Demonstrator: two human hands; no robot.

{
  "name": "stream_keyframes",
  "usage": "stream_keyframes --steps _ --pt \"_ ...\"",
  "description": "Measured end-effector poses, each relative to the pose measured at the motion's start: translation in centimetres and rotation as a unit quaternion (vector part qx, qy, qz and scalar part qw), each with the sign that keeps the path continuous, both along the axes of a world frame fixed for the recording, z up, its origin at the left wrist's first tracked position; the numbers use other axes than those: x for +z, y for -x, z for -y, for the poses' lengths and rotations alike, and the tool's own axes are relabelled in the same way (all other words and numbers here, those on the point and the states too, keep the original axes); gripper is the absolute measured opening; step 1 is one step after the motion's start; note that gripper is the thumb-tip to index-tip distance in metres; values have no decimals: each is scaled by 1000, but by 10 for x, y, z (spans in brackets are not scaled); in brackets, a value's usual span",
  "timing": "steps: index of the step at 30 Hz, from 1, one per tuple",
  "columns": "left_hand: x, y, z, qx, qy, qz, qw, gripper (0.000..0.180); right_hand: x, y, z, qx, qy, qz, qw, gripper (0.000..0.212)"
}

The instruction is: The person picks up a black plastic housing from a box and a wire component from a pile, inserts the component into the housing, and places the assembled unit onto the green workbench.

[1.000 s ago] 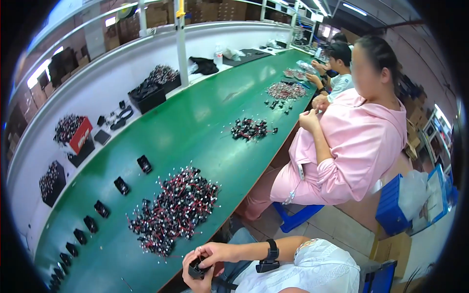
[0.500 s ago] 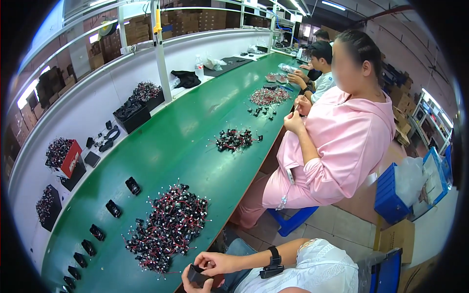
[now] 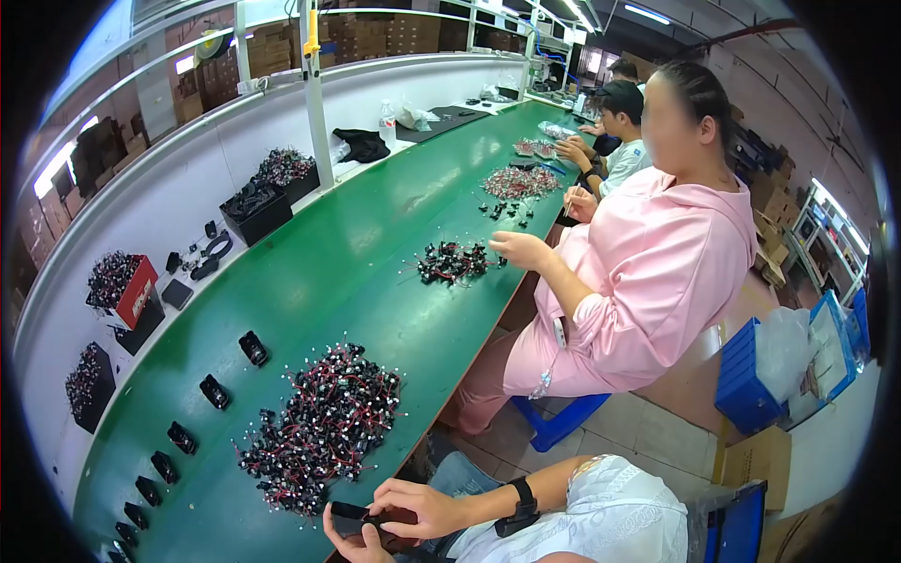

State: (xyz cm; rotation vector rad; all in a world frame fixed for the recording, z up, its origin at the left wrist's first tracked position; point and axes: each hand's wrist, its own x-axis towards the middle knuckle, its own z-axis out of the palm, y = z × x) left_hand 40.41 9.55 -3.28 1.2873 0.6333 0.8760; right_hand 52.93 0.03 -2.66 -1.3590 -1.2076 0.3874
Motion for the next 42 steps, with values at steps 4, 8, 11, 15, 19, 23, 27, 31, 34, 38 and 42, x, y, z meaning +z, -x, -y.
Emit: stream_keyframes --steps 4,8,11,15,19,23,27,31,34,38,42 --pt "-16 2 0 13 35 18 999 62 3 3 -1 4 1 52 999 33" --pt "-23 3 4 31 21 40 998 59 4 3 -1 -5 25 49 998 28" --pt "-32 3 5 20 48 -4 999 53 3 -3 -3 -22 25 37 999 21" --pt "-2 -18 -4 64 -69 -87 992 35 13 -23 -11 2 36 -91 995 18" --pt "34 -23 -4 25 -39 -72 996 34 17 -37 -7 56 54 -444 893 17" --pt "38 -10 -1 61 -91 -78 991 32 21 -35 -19 139 43 -579 802 23" --pt "36 0 2 82 -84 -71 990 31 18 -27 -21 168 54 -597 783 26" --pt "32 0 2 64 -89 -94 989 29 22 -24 -18 137 67 -582 799 27" --pt "26 -2 1 48 -94 -89 990 28 23 -26 -15 132 65 -564 812 26" --pt "32 -5 2 26 -71 -75 994 27 33 -29 -17 122 55 -529 838 24" --pt "21 -1 5 17 -65 -52 996 25 48 -64 -21 80 24 -455 886 22"
